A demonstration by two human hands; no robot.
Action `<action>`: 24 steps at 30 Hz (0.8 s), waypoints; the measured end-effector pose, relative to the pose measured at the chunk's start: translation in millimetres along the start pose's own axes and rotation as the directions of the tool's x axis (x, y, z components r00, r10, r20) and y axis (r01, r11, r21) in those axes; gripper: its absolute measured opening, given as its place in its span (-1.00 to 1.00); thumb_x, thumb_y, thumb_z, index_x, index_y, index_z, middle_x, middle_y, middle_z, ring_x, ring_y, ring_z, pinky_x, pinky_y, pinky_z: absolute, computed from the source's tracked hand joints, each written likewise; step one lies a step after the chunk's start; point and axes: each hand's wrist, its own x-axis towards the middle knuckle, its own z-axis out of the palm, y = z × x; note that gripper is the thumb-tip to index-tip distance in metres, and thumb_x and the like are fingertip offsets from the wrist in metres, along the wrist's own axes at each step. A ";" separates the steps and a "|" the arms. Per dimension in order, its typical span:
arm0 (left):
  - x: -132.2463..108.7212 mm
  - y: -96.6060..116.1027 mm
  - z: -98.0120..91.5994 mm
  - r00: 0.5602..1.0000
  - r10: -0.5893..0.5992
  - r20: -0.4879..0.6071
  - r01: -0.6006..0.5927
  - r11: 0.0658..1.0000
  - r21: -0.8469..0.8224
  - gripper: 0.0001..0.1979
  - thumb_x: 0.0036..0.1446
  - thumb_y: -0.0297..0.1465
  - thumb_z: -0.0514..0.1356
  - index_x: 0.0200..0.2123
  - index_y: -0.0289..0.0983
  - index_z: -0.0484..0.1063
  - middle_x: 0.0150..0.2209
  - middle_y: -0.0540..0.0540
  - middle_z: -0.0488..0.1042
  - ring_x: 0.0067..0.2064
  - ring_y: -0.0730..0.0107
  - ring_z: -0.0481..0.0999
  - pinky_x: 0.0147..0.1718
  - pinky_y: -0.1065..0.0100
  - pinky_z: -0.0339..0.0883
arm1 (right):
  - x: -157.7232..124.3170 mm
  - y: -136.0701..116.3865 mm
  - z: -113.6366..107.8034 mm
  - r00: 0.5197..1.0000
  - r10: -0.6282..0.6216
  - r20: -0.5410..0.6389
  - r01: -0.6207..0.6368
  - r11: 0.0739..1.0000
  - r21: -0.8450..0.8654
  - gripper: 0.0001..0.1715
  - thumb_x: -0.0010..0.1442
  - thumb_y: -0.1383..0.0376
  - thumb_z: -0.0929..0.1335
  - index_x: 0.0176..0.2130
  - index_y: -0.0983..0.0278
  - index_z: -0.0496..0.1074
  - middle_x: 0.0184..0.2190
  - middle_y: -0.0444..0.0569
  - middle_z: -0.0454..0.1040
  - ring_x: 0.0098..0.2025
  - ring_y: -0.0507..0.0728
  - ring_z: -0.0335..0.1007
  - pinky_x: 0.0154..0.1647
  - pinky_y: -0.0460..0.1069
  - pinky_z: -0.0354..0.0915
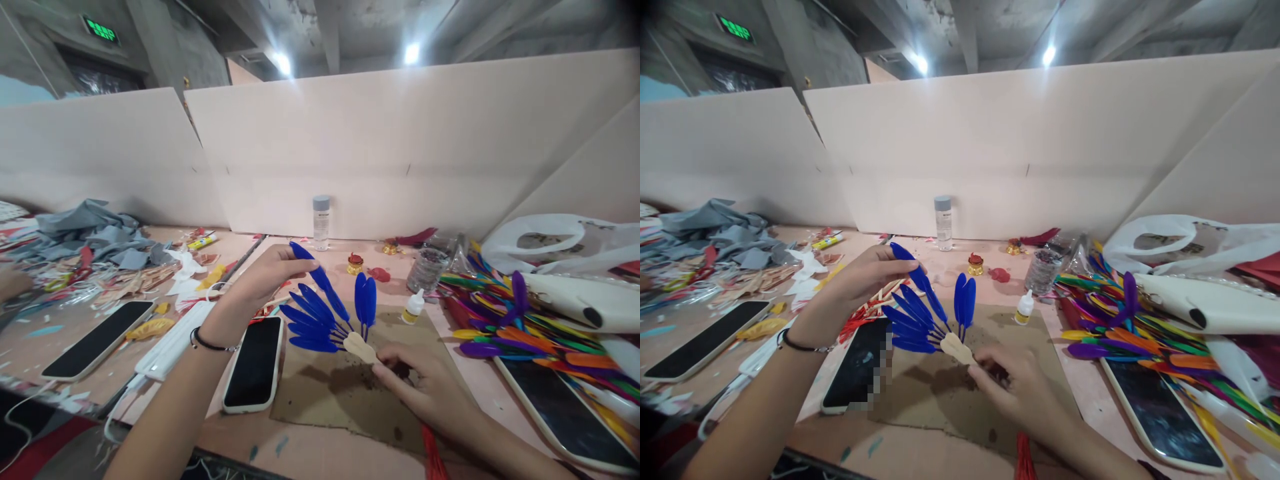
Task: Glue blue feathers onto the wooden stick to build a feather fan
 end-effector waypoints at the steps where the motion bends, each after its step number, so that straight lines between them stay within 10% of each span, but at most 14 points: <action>1: -0.4 -0.4 0.1 1.000 -0.018 0.005 0.018 1.000 -0.001 -0.88 0.04 -0.37 0.44 -0.43 -0.32 0.66 -0.38 -0.13 0.69 -0.31 0.32 0.63 -0.16 0.29 0.43 | 0.3 -0.4 -0.9 1.000 -0.008 0.001 0.008 1.000 -0.009 -0.72 0.40 0.18 0.34 -0.32 0.22 0.53 -0.52 -0.11 0.56 -0.52 0.08 0.41 -0.51 -0.05 0.24; 24: -4.0 -4.9 7.0 0.982 -0.144 0.123 0.151 0.987 -0.047 -0.87 0.06 -0.41 0.43 -0.51 -0.31 0.67 -0.53 -0.08 0.63 -0.53 0.47 0.54 -0.43 0.43 0.42 | 1.5 -3.9 -5.0 0.995 -0.072 -0.075 0.068 0.996 -0.055 -0.67 0.41 0.15 0.33 -0.32 0.20 0.58 -0.49 -0.05 0.60 -0.48 0.13 0.50 -0.52 -0.06 0.35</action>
